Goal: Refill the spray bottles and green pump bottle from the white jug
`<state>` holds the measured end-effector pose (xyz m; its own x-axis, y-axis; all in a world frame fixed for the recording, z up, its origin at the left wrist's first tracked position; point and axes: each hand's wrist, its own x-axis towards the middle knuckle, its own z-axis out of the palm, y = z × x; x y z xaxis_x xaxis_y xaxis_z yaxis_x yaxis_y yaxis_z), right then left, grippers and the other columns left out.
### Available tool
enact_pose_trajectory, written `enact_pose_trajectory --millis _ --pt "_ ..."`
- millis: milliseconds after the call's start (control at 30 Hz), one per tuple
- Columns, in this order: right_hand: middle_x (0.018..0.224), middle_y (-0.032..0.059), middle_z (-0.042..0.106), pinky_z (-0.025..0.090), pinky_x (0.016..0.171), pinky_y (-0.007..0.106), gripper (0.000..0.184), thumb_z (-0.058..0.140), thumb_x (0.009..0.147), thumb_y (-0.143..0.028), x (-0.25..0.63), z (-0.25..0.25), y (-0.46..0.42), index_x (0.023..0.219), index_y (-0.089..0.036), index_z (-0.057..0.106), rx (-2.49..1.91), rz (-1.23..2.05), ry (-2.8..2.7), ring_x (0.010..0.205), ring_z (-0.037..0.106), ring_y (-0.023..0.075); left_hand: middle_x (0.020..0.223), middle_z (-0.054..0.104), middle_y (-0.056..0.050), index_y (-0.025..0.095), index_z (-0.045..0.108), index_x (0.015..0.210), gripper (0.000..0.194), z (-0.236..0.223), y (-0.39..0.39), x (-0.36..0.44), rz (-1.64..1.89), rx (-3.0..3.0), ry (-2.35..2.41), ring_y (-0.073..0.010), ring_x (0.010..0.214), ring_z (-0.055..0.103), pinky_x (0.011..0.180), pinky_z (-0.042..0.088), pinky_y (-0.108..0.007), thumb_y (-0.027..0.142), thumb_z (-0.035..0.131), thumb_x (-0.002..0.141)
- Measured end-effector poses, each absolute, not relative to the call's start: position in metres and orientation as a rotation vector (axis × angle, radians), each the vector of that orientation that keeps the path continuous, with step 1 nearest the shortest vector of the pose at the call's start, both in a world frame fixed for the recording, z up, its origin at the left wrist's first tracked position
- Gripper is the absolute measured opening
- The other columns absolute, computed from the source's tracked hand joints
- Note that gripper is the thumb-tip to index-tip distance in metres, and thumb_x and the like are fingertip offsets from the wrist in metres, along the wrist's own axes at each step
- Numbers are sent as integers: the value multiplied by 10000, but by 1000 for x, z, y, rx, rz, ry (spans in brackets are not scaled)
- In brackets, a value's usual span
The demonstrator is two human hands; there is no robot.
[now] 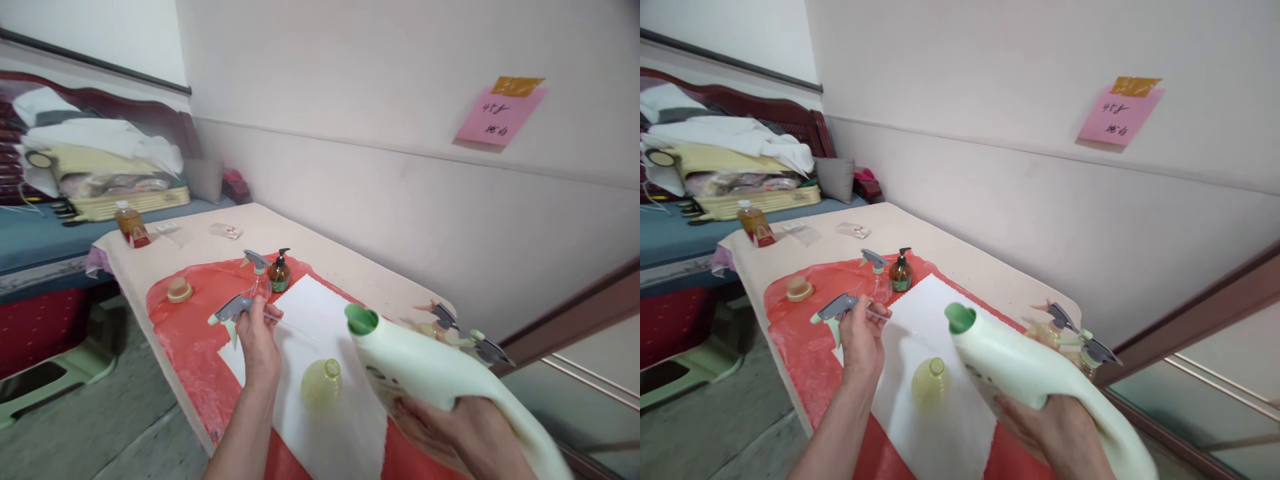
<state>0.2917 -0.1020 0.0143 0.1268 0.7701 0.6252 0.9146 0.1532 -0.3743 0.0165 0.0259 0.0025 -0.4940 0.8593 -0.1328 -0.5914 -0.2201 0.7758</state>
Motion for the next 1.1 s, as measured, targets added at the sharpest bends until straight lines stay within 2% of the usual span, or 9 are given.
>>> enact_pose_trajectory --millis 100,200,500,600,700,767,933,1000,1100 --pt "852 93 746 540 738 409 618 778 616 -448 274 10 -68 1141 -145 654 -1758 228 -1259 852 681 326 573 572 38 191 568 742 204 3 26 19 1870 406 972 -128 586 564 656 472 -283 382 635 766" --pt "994 120 745 540 832 417 676 766 658 -438 248 3 -32 1232 -132 583 -1432 701 -926 951 678 310 578 578 37 188 573 755 206 3 26 19 1879 421 966 -128 583 570 660 471 -285 383 636 767" --pt "1221 184 653 467 985 459 743 705 730 -506 205 -46 24 1322 -103 506 -1405 791 -970 1126 604 312 551 577 35 188 566 746 201 6 27 16 1900 419 934 -131 565 570 651 454 -284 377 626 780" --pt "1386 145 543 335 1108 488 693 614 807 -530 209 -60 -9 1384 -179 457 -1454 769 -1014 1330 433 306 554 573 33 192 576 763 182 8 24 17 1902 457 886 -131 574 564 660 457 -286 366 626 783" --pt "1577 74 273 182 1182 499 636 472 910 -492 214 -86 -58 1477 -257 304 -1487 752 -1137 1457 209 253 555 563 26 195 592 780 191 12 19 21 1864 554 791 -133 573 548 657 461 -295 384 610 802" --pt "1588 70 245 206 1172 528 670 512 890 -481 213 -107 -83 1484 -280 276 -1449 807 -1253 1450 232 267 559 555 26 200 601 803 198 13 15 25 1829 625 721 -136 563 534 657 463 -306 398 606 805" --pt "1529 98 365 245 1161 517 939 761 648 -371 196 -133 -87 1458 -255 301 -1476 877 -1358 1425 290 299 603 564 9 209 623 832 162 7 3 34 1758 854 700 -164 615 563 688 454 -326 368 600 824" --pt "1449 99 472 335 1119 486 940 768 583 -290 188 -132 -78 1421 -242 345 -1454 947 -1336 1357 407 309 629 582 -7 204 639 824 158 3 -2 37 1738 991 753 -176 650 572 708 448 -332 359 605 827" --pt "1200 55 645 503 929 442 803 742 550 -239 184 -123 -71 1301 -247 460 -1400 999 -1320 1089 616 305 656 600 -23 200 648 831 180 -1 -7 40 1682 1146 795 -192 683 577 733 449 -351 375 607 830"
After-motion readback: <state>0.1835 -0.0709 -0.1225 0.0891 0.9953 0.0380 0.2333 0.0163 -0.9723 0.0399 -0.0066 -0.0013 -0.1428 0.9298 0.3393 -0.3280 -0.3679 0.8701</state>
